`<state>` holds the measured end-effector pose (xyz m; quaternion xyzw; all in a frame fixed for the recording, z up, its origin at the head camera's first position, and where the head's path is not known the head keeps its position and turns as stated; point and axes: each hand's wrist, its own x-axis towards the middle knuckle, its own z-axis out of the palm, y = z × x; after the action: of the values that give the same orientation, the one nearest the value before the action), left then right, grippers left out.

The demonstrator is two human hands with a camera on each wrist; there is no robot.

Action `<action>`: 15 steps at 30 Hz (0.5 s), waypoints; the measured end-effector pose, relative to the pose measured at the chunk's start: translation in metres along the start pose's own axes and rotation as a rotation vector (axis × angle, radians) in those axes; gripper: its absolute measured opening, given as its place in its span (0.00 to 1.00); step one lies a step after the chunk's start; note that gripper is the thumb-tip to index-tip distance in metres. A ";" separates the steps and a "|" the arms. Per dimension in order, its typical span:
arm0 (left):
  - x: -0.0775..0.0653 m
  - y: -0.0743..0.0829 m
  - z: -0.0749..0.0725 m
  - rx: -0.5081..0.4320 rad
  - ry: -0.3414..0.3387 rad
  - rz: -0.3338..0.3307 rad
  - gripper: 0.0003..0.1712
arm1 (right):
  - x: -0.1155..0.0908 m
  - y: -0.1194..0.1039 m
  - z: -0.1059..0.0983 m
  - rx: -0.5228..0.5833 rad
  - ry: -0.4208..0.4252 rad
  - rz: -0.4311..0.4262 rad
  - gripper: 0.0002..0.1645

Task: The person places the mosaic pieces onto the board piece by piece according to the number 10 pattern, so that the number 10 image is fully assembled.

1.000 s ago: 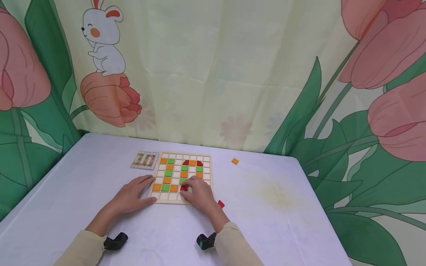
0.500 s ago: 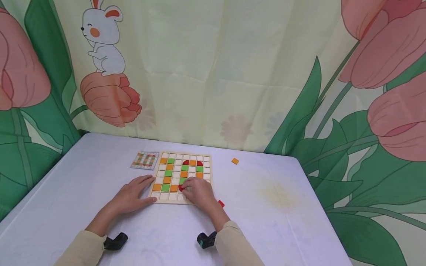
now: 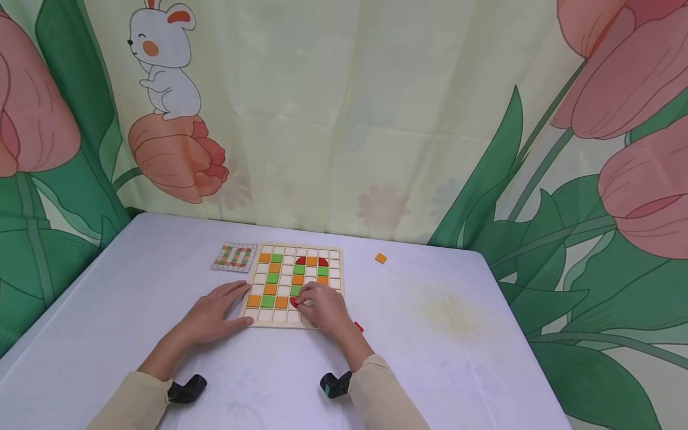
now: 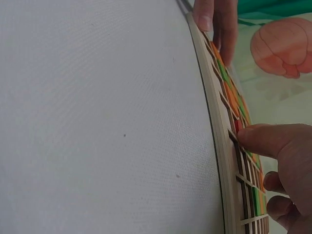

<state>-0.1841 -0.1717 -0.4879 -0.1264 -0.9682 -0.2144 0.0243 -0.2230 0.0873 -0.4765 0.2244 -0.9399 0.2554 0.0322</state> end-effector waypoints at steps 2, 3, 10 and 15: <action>0.000 0.000 0.000 0.000 -0.004 -0.005 0.44 | 0.000 0.001 0.000 0.018 -0.003 0.003 0.06; 0.000 0.000 0.000 0.000 -0.007 -0.007 0.44 | 0.000 0.002 -0.001 0.028 -0.004 0.003 0.06; 0.000 0.002 -0.001 -0.004 -0.020 -0.020 0.45 | -0.004 0.009 -0.002 0.065 0.010 0.017 0.07; 0.000 0.004 -0.003 -0.007 -0.024 -0.030 0.45 | -0.007 0.015 -0.006 0.072 0.033 0.016 0.08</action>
<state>-0.1826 -0.1693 -0.4835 -0.1147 -0.9695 -0.2165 0.0090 -0.2234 0.1046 -0.4797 0.2138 -0.9311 0.2932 0.0377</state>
